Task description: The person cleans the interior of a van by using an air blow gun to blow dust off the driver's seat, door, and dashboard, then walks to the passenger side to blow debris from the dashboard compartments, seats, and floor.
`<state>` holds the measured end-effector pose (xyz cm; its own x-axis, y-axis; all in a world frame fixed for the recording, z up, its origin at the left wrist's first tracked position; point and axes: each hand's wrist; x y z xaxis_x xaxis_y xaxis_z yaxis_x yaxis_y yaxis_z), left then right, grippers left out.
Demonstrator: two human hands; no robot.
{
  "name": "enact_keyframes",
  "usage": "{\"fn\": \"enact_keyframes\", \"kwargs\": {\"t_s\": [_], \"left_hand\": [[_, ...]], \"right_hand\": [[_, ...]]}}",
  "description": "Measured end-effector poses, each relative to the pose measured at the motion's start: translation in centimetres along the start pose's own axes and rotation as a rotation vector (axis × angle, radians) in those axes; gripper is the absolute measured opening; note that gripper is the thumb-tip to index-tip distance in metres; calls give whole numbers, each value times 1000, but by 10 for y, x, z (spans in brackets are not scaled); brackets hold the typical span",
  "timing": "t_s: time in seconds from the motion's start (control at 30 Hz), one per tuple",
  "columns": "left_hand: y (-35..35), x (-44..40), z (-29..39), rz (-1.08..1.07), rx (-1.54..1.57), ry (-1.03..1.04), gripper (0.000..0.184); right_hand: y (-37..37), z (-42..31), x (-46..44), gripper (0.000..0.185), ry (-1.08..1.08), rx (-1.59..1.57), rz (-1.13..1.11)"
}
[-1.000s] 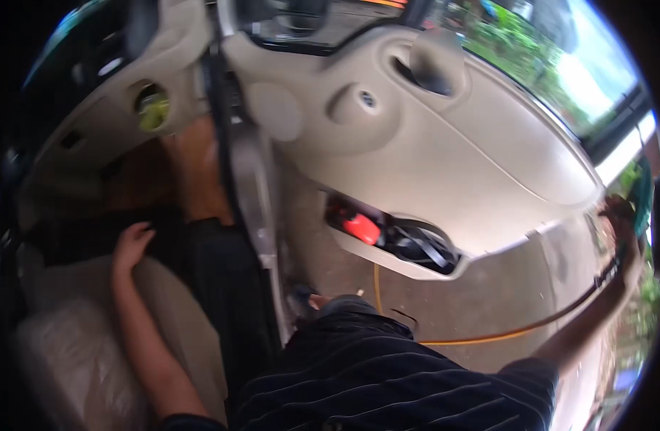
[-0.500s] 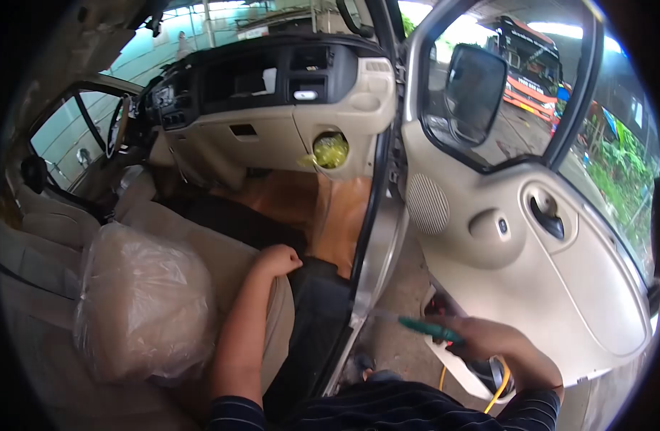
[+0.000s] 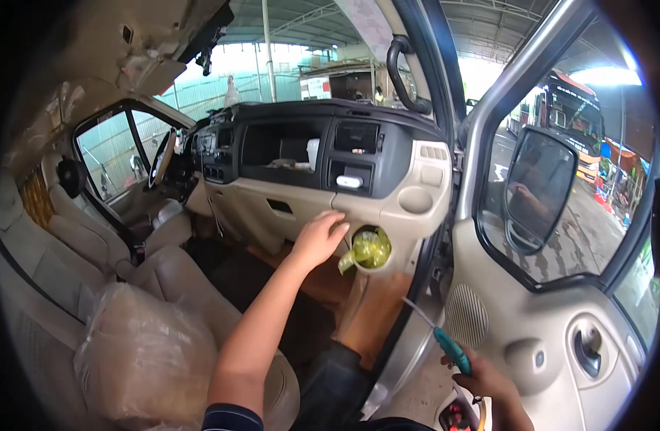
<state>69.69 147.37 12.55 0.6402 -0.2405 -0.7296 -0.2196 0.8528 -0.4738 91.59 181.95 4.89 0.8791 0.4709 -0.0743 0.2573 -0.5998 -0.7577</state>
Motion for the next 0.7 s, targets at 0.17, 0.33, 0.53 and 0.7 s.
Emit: {"fn": "enact_keyframes", "kwargs": {"t_s": [0.17,0.33,0.53,0.7], "left_hand": [[35,-98,-59,54,-363,19,33],[42,-137,-29,-137,-731,-252,29],[37,-142,-33,-205,-575,-291,30],[20,-92,-36,-44,579,-242,19]], "right_hand": [[-47,3,-29,71,104,56,145],[-75,8,-45,72,68,109,345],[-78,1,-49,50,150,-24,476],[-65,-1,-79,54,87,-136,650]]}}
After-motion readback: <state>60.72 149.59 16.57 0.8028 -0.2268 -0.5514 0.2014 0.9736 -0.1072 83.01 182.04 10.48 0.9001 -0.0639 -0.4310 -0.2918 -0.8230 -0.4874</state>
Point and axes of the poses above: each hand's wrist, its own x-axis away from the middle knuckle, its own y-axis out of the palm, z = x × y, and after that the axes turned 14 degrees about x, right-handed
